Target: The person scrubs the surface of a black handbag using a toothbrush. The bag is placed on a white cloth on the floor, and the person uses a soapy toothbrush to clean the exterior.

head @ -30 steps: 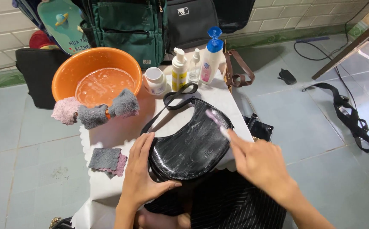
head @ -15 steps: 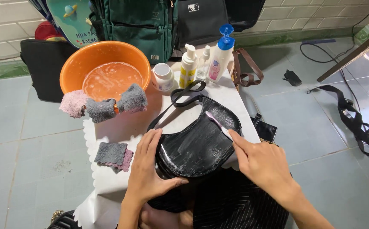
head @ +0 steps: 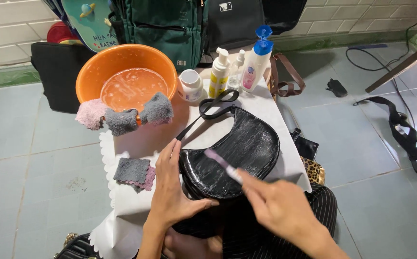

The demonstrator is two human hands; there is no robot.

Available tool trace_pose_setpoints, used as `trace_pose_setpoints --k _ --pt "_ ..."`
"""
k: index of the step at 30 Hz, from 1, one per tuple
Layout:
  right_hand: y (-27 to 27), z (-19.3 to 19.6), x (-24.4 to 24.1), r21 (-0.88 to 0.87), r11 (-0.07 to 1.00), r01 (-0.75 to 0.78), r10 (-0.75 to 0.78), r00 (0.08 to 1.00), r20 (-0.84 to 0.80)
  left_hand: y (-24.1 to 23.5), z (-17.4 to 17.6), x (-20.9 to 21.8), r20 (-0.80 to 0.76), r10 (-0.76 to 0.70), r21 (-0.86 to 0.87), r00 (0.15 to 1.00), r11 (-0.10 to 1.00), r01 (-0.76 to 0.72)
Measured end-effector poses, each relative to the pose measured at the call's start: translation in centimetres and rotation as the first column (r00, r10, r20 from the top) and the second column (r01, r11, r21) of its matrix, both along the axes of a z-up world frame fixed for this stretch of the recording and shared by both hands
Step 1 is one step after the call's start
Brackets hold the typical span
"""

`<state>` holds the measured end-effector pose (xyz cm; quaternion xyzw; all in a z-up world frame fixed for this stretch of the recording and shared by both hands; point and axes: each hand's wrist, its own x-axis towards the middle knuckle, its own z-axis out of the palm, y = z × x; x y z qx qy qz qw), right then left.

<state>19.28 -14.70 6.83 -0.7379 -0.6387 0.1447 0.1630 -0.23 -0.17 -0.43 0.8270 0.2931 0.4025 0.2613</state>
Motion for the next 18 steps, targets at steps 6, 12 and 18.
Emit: trace_pose_setpoints --k 6,12,18 --pt "0.3 0.1 -2.9 -0.016 1.000 -0.022 0.022 1.000 0.003 0.1 -0.1 -0.4 -0.003 0.003 -0.020 1.000 1.000 -0.003" --pt "2.6 -0.5 -4.4 0.074 0.997 -0.011 0.011 1.000 0.009 0.1 -0.8 -0.6 -0.010 0.015 -0.036 1.000 0.999 -0.015" --pt "1.2 0.7 -3.9 0.014 1.000 -0.014 0.014 1.000 -0.002 0.2 -0.2 -0.9 0.022 0.001 -0.039 1.000 0.999 0.000"
